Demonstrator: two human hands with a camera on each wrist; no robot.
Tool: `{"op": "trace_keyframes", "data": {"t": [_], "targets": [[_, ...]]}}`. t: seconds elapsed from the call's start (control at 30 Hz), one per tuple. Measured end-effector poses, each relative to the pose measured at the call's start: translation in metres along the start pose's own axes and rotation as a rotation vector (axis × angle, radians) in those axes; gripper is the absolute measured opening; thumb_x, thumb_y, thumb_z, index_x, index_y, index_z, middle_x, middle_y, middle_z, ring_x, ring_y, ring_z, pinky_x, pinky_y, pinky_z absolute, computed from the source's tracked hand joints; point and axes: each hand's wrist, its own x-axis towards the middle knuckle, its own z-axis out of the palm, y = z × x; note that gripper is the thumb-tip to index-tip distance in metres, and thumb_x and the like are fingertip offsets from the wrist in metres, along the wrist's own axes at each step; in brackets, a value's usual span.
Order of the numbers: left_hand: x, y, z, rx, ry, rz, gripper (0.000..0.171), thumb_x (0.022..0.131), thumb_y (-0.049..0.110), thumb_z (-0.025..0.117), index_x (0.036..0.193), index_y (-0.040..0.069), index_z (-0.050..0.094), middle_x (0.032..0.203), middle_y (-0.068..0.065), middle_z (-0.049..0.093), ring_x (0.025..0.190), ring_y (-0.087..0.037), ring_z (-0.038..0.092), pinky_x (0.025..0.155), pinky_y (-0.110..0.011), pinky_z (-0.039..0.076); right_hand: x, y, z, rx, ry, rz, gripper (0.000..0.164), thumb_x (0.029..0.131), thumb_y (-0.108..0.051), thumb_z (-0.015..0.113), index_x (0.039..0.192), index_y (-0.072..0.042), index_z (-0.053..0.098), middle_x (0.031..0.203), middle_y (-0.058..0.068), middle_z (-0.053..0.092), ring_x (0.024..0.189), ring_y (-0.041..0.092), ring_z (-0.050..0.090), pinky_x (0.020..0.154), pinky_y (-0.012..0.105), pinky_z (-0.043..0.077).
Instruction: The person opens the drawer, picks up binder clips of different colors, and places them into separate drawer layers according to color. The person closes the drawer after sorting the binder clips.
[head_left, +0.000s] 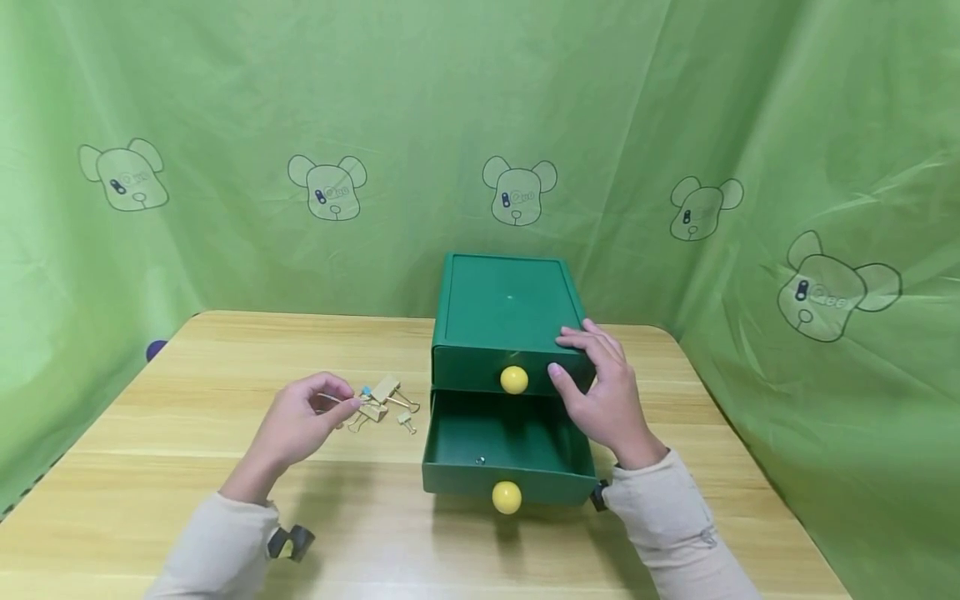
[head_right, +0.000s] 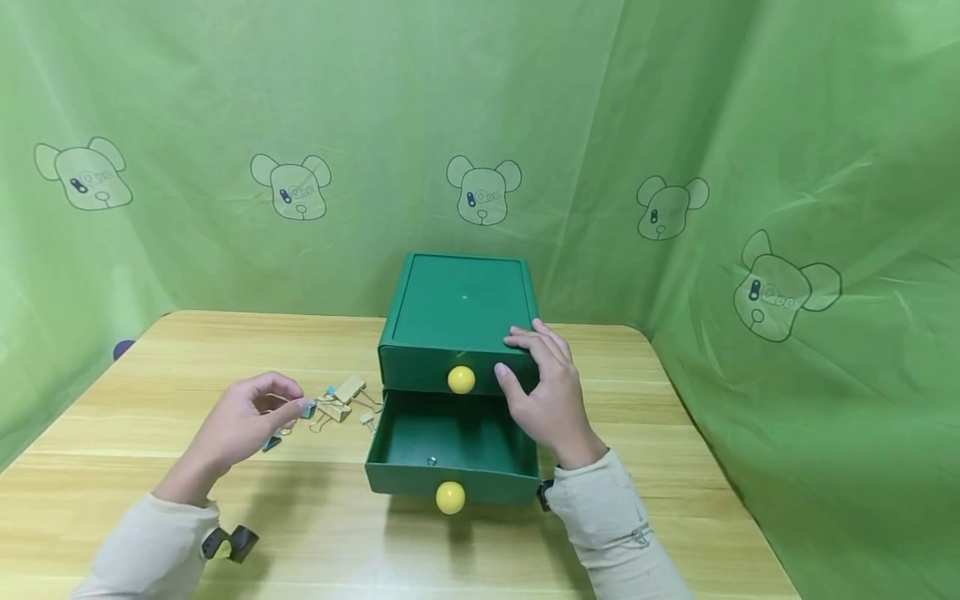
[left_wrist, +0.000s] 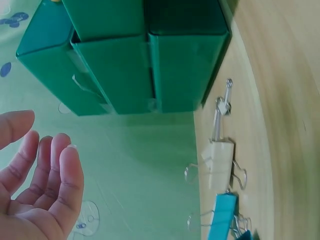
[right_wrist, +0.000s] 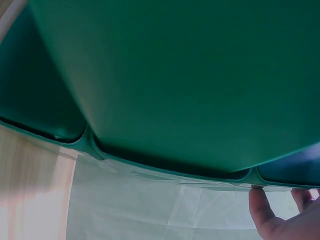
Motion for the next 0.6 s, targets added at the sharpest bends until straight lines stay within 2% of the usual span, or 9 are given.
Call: {"op": "trace_keyframes", "data": {"t": [0.27,0.4,0.6], "targets": [[0.003,-0.011,-0.004,-0.036,0.005,-0.065,0.026,0.082,0.028,0.067,0.096,0.007,0.059,0.089,-0.007,0.064,0.076,-0.020,0.061,0.063,-0.034,0.051,0.000,-0.001,0.000,0.003,-0.003,0.007,0.031,0.081,-0.015,0.066,0.110,-0.005,0.060,0.123,0.008,0.055,0.128,0.025,0.032,0.099,0.058,0.025],[0.005,-0.019,-0.007,-0.004,0.021,-0.098,0.028,0.082,0.029,0.066,0.098,0.007,0.059,0.093,-0.007,0.063,0.080,-0.021,0.060,0.062,-0.034,0.052,0.000,0.000,0.000,0.002,-0.003,0.009,0.031,0.081,-0.015,0.066,0.110,-0.006,0.060,0.123,0.008,0.055,0.128,0.025,0.032,0.099,0.058,0.025],[0.006,-0.035,-0.012,0.072,0.047,-0.128,0.031,0.083,0.033,0.065,0.099,0.008,0.059,0.099,-0.008,0.062,0.088,-0.023,0.060,0.068,-0.034,0.052,0.000,0.000,0.000,0.004,-0.003,0.006,0.031,0.081,-0.015,0.066,0.110,-0.005,0.060,0.124,0.008,0.054,0.128,0.025,0.032,0.098,0.058,0.026]]}}
